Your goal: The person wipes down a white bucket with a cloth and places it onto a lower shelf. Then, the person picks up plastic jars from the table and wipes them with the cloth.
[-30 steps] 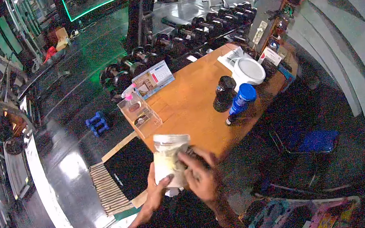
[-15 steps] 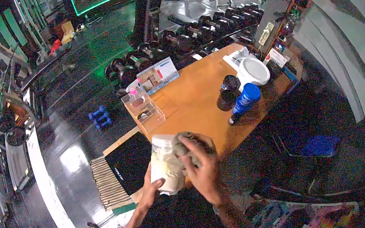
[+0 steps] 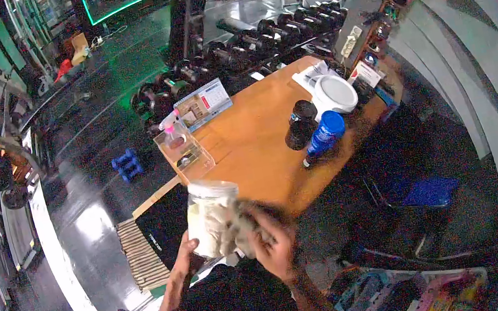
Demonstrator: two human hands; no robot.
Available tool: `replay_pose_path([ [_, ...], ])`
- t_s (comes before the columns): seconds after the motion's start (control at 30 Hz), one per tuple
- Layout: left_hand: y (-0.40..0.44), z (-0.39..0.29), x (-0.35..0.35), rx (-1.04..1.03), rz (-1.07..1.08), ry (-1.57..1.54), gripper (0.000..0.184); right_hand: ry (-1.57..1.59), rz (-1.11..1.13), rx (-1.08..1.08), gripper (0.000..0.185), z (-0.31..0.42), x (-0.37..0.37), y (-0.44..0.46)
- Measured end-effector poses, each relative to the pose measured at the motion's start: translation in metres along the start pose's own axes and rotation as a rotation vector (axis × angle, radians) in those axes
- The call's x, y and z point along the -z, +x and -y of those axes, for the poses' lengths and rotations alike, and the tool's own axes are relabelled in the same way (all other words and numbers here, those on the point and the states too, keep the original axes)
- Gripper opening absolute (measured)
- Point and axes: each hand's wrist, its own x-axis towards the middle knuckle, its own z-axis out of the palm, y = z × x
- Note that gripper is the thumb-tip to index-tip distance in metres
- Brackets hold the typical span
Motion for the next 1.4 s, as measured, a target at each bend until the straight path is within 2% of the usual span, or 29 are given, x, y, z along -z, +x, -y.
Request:
replay_pose_path([
  [0.03,0.001,-0.003,-0.008,0.030,0.026,0.000,0.093,0.035,-0.137,-0.080,0.032,0.007,-0.004,0.006],
  [0.07,0.000,-0.008,-0.018,0.028,0.058,0.007,0.093,-0.187,-0.025,0.057,0.042,-0.008,0.000,0.012],
  [0.17,0.008,-0.004,-0.018,0.031,0.146,-0.025,0.091,-0.259,-0.045,0.063,0.040,-0.009,-0.008,0.005],
  [0.37,0.019,-0.028,-0.021,-0.127,0.174,0.046,0.082,-0.251,-0.228,0.136,0.032,-0.013,-0.019,-0.006],
  [0.4,0.020,-0.027,-0.017,-0.104,0.232,0.009,0.074,-0.227,-0.266,0.135,0.031,-0.010,-0.023,-0.007],
  [0.5,0.021,-0.024,-0.012,0.020,0.230,-0.086,0.071,-0.230,-0.274,0.137,0.034,-0.014,-0.027,-0.008],
  [0.6,0.017,-0.012,-0.018,-0.094,0.078,0.206,0.068,-0.334,-0.187,0.221,0.039,-0.012,-0.030,-0.006],
  [0.7,0.019,-0.019,-0.019,-0.102,0.050,0.250,0.069,-0.370,-0.058,0.152,0.041,-0.007,-0.037,-0.007],
  [0.73,0.021,-0.016,-0.014,-0.132,0.050,0.233,0.066,-0.304,-0.054,0.117,0.041,-0.011,-0.043,-0.008],
  [0.8,0.022,-0.013,0.003,0.047,-0.046,0.163,0.062,-0.325,0.064,0.111,0.041,-0.010,-0.049,-0.014],
  [0.87,0.025,-0.008,0.006,-0.037,-0.057,-0.056,0.058,-0.337,0.171,0.114,0.038,-0.012,-0.052,-0.026],
  [0.97,0.021,-0.021,0.011,-0.080,-0.079,0.013,0.062,-0.128,0.334,-0.002,0.037,-0.024,-0.051,-0.039],
  [1.0,0.019,-0.021,0.012,-0.072,-0.072,-0.026,0.063,0.009,0.339,-0.043,0.034,-0.024,-0.047,-0.037],
  [1.1,0.014,-0.016,0.008,-0.031,-0.044,-0.122,0.067,0.097,0.171,-0.028,0.031,-0.019,-0.030,-0.021],
  [1.13,0.013,-0.014,0.004,-0.008,-0.032,-0.140,0.068,-0.044,0.088,0.114,0.031,-0.021,-0.027,-0.013],
  [1.17,0.012,-0.010,0.001,0.014,-0.019,-0.158,0.069,0.057,-0.020,-0.043,0.031,-0.010,-0.029,-0.012],
  [1.2,0.013,-0.004,-0.001,0.017,0.001,-0.138,0.069,-0.024,-0.029,-0.007,0.031,-0.016,-0.029,-0.005],
  [1.3,0.008,-0.002,-0.011,0.026,-0.002,-0.042,0.063,-0.237,-0.009,0.070,0.031,-0.009,-0.035,0.003],
  [1.33,0.007,0.003,-0.008,0.021,-0.017,-0.112,0.061,-0.248,0.087,0.024,0.034,-0.006,-0.035,-0.002],
  [1.4,0.008,0.012,0.001,-0.002,-0.045,-0.248,0.059,-0.245,0.220,0.088,0.036,-0.006,-0.041,-0.016],
])
